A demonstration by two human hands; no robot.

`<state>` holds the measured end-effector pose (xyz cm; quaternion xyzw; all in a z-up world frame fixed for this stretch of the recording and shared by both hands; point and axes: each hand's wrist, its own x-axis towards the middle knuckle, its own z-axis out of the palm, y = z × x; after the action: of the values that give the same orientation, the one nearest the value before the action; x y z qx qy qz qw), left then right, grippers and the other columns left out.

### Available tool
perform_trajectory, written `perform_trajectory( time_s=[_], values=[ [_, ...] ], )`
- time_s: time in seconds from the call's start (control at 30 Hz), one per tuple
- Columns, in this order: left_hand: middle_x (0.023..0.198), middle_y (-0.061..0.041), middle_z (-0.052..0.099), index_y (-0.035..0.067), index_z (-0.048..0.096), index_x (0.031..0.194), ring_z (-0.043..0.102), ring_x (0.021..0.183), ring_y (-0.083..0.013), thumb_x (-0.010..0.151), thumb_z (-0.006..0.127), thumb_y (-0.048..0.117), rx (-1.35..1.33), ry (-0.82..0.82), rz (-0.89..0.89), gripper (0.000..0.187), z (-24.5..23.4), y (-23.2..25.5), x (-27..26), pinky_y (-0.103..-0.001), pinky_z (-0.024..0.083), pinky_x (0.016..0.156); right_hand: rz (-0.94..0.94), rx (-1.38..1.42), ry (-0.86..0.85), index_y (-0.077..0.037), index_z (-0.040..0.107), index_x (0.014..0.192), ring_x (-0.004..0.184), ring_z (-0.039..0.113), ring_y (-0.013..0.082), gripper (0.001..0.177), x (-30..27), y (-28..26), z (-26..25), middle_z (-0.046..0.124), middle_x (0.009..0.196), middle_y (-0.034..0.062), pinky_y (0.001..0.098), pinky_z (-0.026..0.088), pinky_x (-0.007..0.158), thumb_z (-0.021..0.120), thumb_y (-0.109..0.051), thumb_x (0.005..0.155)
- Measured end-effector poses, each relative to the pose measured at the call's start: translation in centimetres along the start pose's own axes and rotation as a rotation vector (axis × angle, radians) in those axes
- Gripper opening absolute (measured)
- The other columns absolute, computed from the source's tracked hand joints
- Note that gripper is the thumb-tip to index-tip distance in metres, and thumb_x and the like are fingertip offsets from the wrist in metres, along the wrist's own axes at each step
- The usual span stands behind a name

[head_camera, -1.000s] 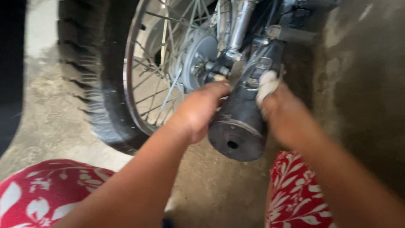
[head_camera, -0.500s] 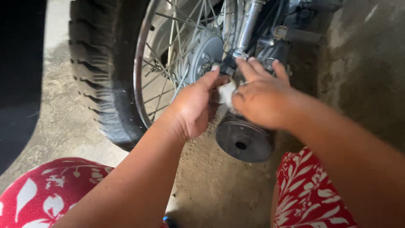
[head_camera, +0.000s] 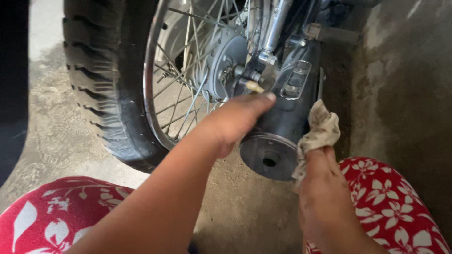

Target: The person wipes the rear wheel, chain, and exhaust pipe of a motorcycle using a cloth. They then move to the rear seat and tail section, continuing to wipe the surfaces. The person returns to the rear wheel area to clean the spokes and exhaust again.

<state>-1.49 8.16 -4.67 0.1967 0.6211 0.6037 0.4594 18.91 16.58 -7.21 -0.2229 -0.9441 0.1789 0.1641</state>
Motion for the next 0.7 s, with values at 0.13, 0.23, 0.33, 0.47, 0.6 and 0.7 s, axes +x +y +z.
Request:
perform_trajectory(
  time_s=[0.13,0.23,0.33,0.47,0.6,0.7],
  values=[
    [0.125,-0.023,0.07,0.005,0.044,0.149,0.074,0.107,-0.0315,0.087,0.061,0.042,0.072,0.046,-0.042,0.074,1.9,0.5,-1.0,-0.041,0.059,0.089,0.601,0.135,-0.305,-0.006,0.052,0.141,0.112,0.069,0.0344,0.045,1.4,-1.8,-1.5,0.064,0.127,0.0173,0.045,0.059,0.093,0.047,-0.006,0.096],
    [0.129,-0.022,0.068,0.005,0.042,0.149,0.073,0.108,-0.0294,0.086,0.06,0.042,0.091,0.064,-0.064,0.075,2.0,0.8,-1.3,-0.039,0.058,0.091,1.25,1.158,-0.143,-0.008,0.054,0.139,0.118,0.066,0.0322,0.042,4.4,-2.2,-0.5,0.065,0.131,0.0156,0.0531,0.051,0.1,0.032,-0.026,0.107],
    [0.133,-0.022,0.066,0.003,0.041,0.151,0.073,0.113,-0.0284,0.087,0.061,0.044,0.154,0.11,0.007,0.079,2.0,0.3,-1.1,-0.036,0.055,0.095,1.155,1.931,-0.181,-0.01,0.06,0.132,0.115,0.067,0.0295,0.046,4.9,-0.6,3.2,0.07,0.127,0.0117,0.0536,0.049,0.099,0.029,-0.033,0.107],
    [0.135,-0.023,0.065,0.0,0.041,0.151,0.068,0.118,-0.0294,0.089,0.06,0.047,0.201,0.098,0.097,0.08,1.7,-0.3,-1.0,-0.037,0.051,0.098,1.162,1.981,-0.326,-0.007,0.064,0.129,0.111,0.07,0.0291,0.049,5.6,1.5,4.3,0.072,0.124,0.0133,0.0525,0.051,0.1,0.029,-0.031,0.105],
    [0.138,-0.021,0.062,0.001,0.037,0.152,0.067,0.12,-0.029,0.089,0.06,0.046,0.195,0.097,0.07,0.081,1.6,-0.5,-0.8,-0.037,0.052,0.099,1.169,1.69,-0.15,-0.009,0.063,0.125,0.109,0.069,0.0274,0.039,7.4,1.0,1.0,0.071,0.123,0.0121,0.0499,0.054,0.102,0.035,-0.029,0.105],
    [0.134,-0.02,0.066,0.005,0.04,0.151,0.07,0.116,-0.0281,0.087,0.059,0.045,0.168,0.064,0.024,0.077,2.0,0.1,-0.5,-0.038,0.053,0.096,1.128,1.459,0.007,-0.009,0.062,0.123,0.106,0.068,0.0271,0.036,7.7,0.0,-2.3,0.07,0.121,0.012,0.0484,0.053,0.099,0.039,-0.03,0.106]
  ],
)
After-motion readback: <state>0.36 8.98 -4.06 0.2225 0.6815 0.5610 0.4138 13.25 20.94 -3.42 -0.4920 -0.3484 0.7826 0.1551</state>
